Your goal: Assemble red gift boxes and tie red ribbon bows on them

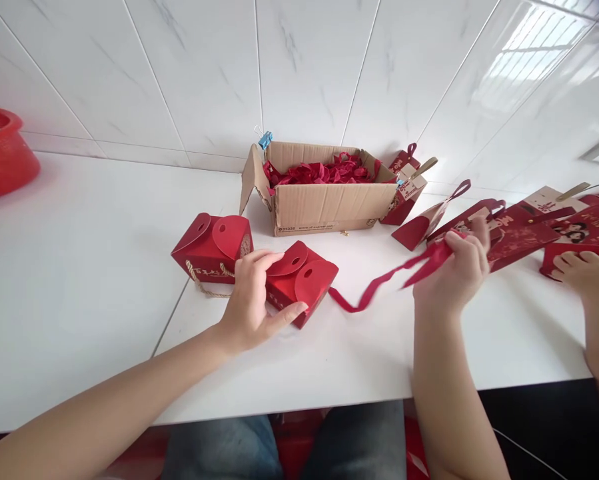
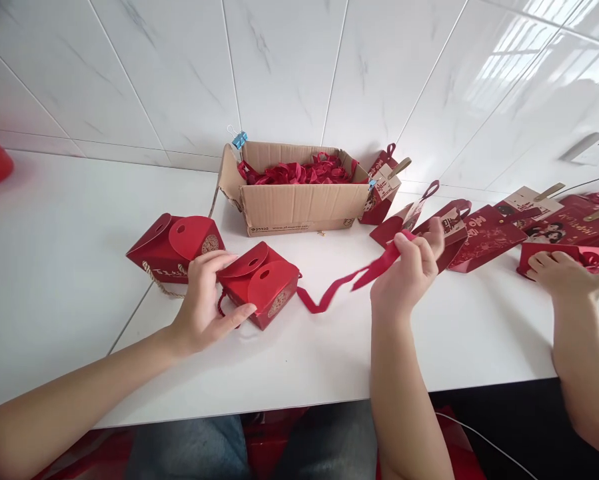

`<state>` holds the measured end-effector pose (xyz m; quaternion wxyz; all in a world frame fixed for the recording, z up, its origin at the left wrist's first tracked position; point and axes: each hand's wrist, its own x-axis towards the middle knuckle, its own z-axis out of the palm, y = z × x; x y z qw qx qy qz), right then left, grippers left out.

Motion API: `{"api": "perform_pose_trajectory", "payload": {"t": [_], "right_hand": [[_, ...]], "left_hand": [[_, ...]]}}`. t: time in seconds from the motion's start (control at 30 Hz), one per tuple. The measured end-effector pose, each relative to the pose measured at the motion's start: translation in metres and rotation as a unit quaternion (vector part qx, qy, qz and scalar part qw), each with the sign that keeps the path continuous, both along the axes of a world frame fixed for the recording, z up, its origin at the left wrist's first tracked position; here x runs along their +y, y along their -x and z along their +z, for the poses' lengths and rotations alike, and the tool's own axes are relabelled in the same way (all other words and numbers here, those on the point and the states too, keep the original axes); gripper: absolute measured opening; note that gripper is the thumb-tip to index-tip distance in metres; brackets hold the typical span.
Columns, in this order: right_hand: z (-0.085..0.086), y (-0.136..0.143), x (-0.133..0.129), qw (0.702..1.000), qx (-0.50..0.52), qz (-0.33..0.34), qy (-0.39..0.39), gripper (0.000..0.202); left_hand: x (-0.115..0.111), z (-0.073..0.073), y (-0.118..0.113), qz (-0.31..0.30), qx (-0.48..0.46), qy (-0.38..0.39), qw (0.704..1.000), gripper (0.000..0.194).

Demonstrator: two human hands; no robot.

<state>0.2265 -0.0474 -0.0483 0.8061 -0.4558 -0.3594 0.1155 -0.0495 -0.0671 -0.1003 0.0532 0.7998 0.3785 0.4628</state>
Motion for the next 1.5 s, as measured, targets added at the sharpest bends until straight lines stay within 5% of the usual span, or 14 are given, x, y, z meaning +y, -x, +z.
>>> {"api": "perform_pose_trajectory", "payload": {"t": [0.1,0.3,0.47,0.77,0.9,1.0,1.1,1.3,1.43,1.5], "right_hand": [[-0.002,0.009,-0.001,0.993,-0.085,-0.069,-0.049,0.033],[-0.008,0.035,-0.01,0.976,-0.127,0.147,0.102,0.038],[-0.008,0.049,-0.018,0.952,-0.168,0.182,0.179,0.042],[-0.008,0.047,-0.01,0.942,0.049,0.261,0.204,0.029],[-0.01,0.047,-0.008,0.932,-0.1,0.225,0.267,0.034],[-0.014,0.045,-0.005,0.881,-0.298,0.129,0.343,0.036],[-0.019,0.042,-0.002,0.837,-0.382,0.093,0.38,0.032],[-0.014,0.03,-0.002,0.819,-0.34,0.275,0.372,0.029],[-0.012,0.01,0.002,0.805,-0.39,0.256,0.367,0.02],[-0.013,0.003,0.005,0.77,-0.442,0.293,0.355,0.019]], "left_hand": [[-0.005,0.003,-0.001,-0.027,-0.019,0.0,0.999,0.063],[-0.004,0.004,0.0,-0.098,-0.043,-0.025,0.994,0.048],[-0.006,0.007,-0.001,-0.148,-0.035,-0.049,0.987,0.04],[-0.008,0.006,-0.001,-0.174,-0.01,-0.054,0.983,0.041],[-0.007,0.007,-0.001,-0.174,-0.005,-0.059,0.983,0.041],[-0.006,0.008,-0.002,-0.17,-0.004,-0.06,0.984,0.041],[-0.006,0.008,-0.002,-0.165,-0.004,-0.058,0.984,0.04],[-0.006,0.006,0.0,-0.164,-0.005,-0.056,0.985,0.039],[-0.006,0.005,0.0,-0.162,-0.002,-0.056,0.985,0.04],[-0.006,0.006,0.0,-0.163,0.001,-0.061,0.985,0.04]]}}
